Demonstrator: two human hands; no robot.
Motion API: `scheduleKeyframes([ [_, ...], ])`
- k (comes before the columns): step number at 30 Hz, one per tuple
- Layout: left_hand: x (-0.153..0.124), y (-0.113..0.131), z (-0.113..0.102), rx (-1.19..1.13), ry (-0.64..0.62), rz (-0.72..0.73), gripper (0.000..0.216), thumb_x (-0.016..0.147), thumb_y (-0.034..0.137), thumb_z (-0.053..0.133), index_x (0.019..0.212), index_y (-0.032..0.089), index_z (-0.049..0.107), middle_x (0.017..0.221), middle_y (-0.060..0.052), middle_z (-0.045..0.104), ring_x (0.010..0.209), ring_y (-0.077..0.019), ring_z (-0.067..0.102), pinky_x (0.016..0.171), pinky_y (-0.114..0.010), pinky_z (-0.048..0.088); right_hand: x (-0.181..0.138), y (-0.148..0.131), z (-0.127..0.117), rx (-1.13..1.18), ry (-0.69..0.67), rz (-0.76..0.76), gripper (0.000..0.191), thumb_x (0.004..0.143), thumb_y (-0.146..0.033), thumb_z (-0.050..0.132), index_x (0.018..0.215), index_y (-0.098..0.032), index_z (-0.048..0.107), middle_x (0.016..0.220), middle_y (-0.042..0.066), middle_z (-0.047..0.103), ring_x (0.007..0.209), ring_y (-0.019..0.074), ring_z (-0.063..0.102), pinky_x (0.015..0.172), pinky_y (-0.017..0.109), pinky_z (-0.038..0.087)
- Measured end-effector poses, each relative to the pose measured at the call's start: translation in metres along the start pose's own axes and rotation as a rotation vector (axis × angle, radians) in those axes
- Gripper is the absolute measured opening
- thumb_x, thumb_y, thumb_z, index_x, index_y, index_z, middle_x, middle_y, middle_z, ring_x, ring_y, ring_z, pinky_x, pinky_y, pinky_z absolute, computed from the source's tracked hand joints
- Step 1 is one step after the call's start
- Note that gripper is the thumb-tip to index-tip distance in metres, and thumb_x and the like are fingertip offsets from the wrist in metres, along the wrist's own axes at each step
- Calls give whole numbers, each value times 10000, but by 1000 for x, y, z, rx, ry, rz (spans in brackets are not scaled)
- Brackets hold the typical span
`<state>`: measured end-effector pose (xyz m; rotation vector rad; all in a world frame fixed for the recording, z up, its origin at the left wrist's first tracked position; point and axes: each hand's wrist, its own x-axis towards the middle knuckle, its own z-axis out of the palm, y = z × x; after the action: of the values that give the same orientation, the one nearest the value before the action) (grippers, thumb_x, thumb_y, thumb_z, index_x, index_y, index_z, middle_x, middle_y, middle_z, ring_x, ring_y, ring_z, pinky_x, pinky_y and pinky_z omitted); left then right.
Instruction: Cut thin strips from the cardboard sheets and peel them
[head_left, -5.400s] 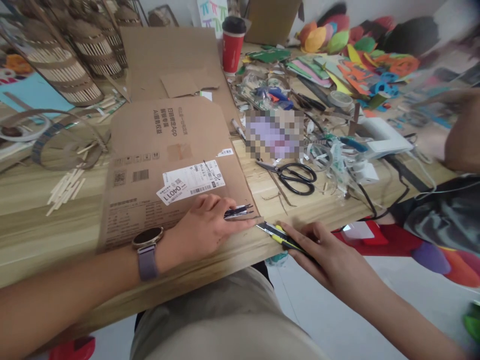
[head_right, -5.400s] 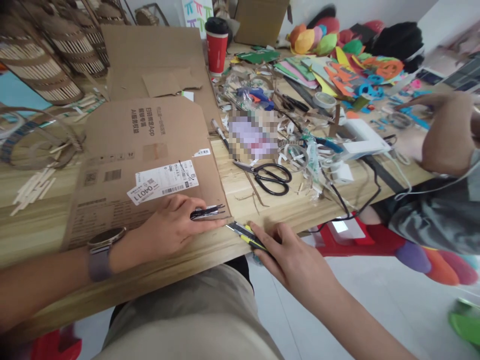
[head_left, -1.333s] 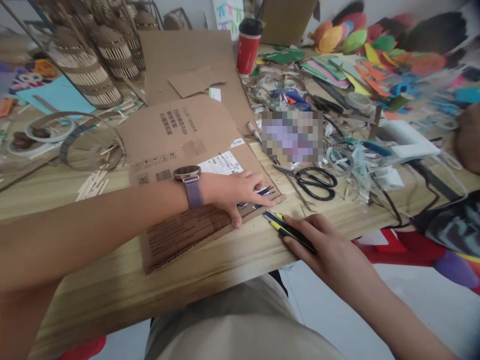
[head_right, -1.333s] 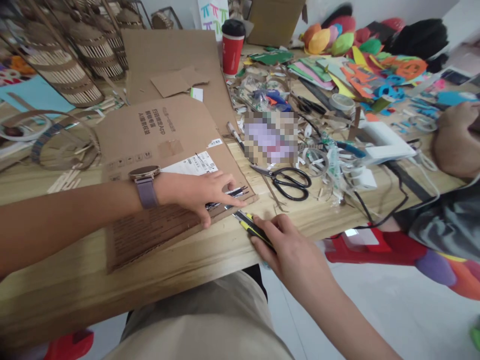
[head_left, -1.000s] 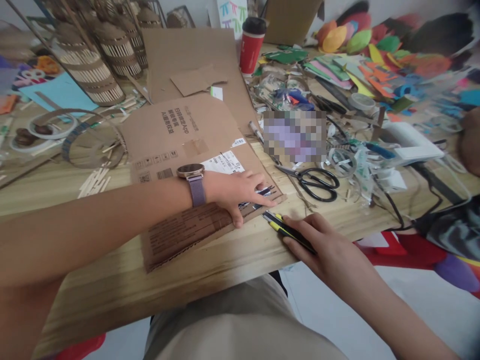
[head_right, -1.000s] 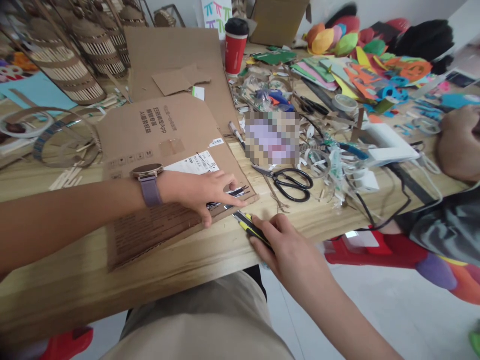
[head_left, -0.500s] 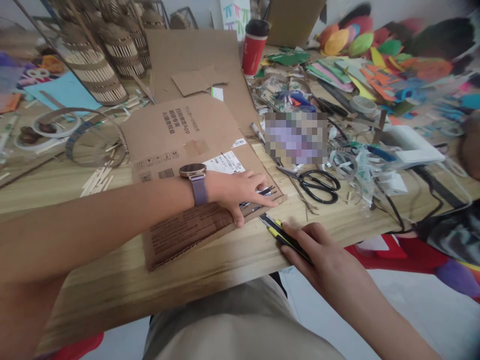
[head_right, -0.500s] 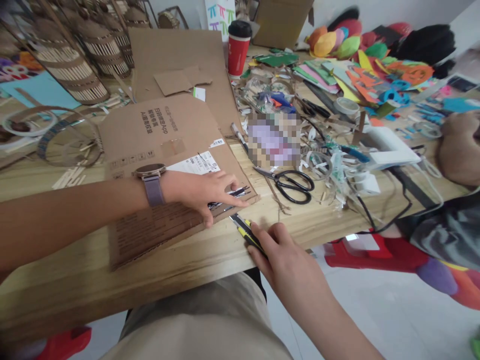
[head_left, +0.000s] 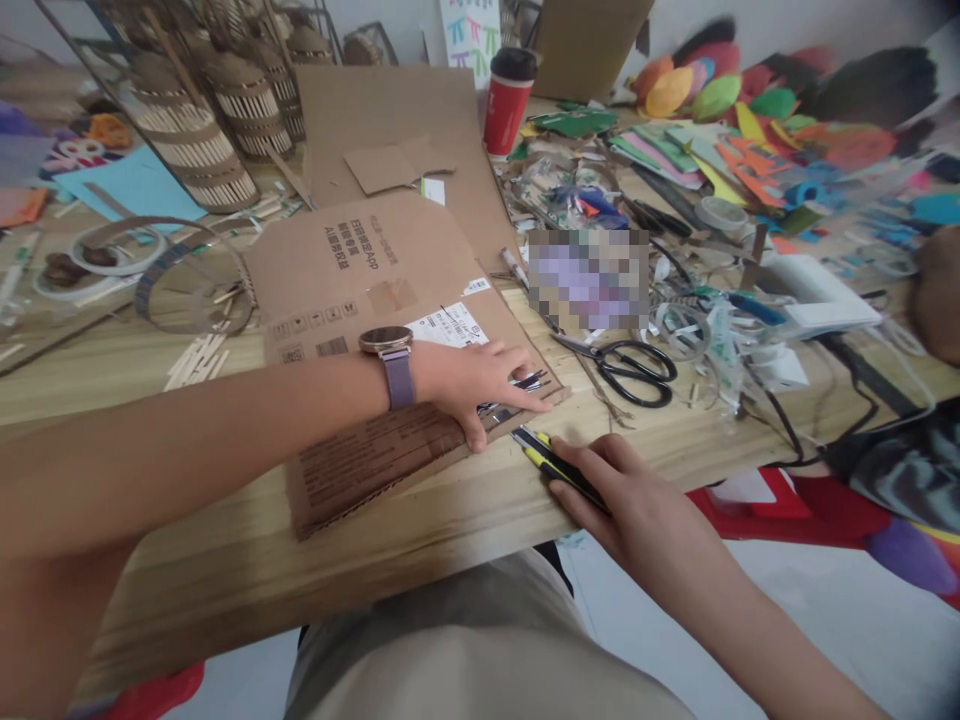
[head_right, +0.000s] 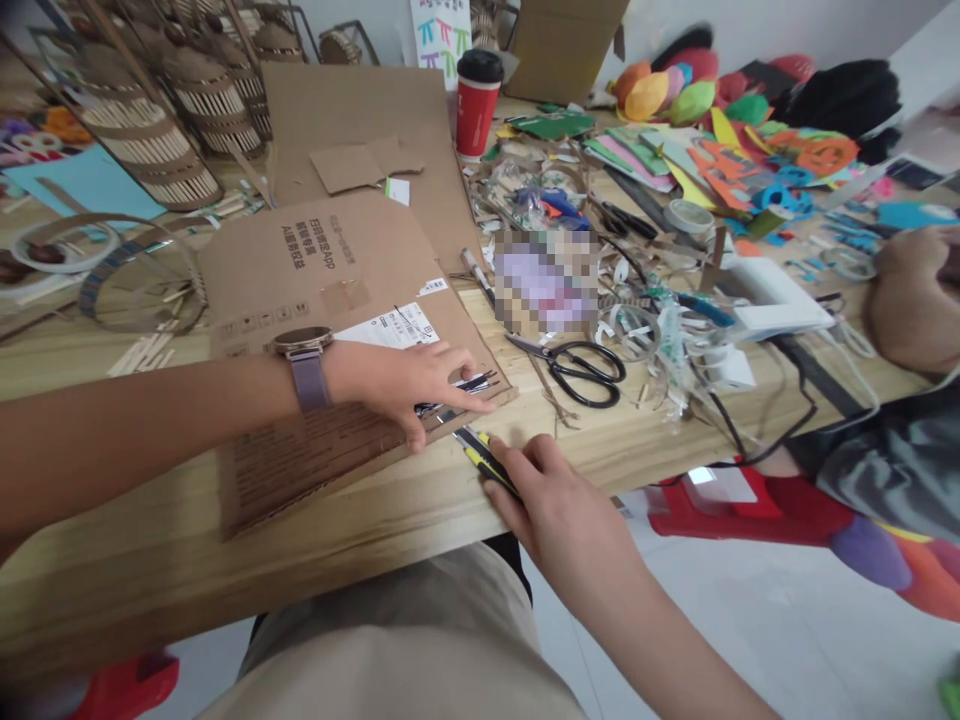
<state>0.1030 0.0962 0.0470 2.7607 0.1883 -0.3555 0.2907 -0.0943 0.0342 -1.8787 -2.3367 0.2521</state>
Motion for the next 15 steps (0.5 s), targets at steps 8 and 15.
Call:
scheduleKeyframes([
  [8,-3,2,1,-32,38,13,777,719,488,768,1423,380,457,1337,-94,410,1174,-315,414,1059,-417,325,-2,-3,-1,38,-7,30,355,967,-406,424,1227,-253,611,923,64,586,629,172,636,509,285,522],
  [15,-35,10,12,-141,40,-3,770,855,475,629,1520,288,288,1572,-117,251,1380,-349,254,1134,-494,212,1,0,3,102,-13,72,383,969,-440,425,1246,-239,597,960,65,575,679,179,657,539,299,555],
])
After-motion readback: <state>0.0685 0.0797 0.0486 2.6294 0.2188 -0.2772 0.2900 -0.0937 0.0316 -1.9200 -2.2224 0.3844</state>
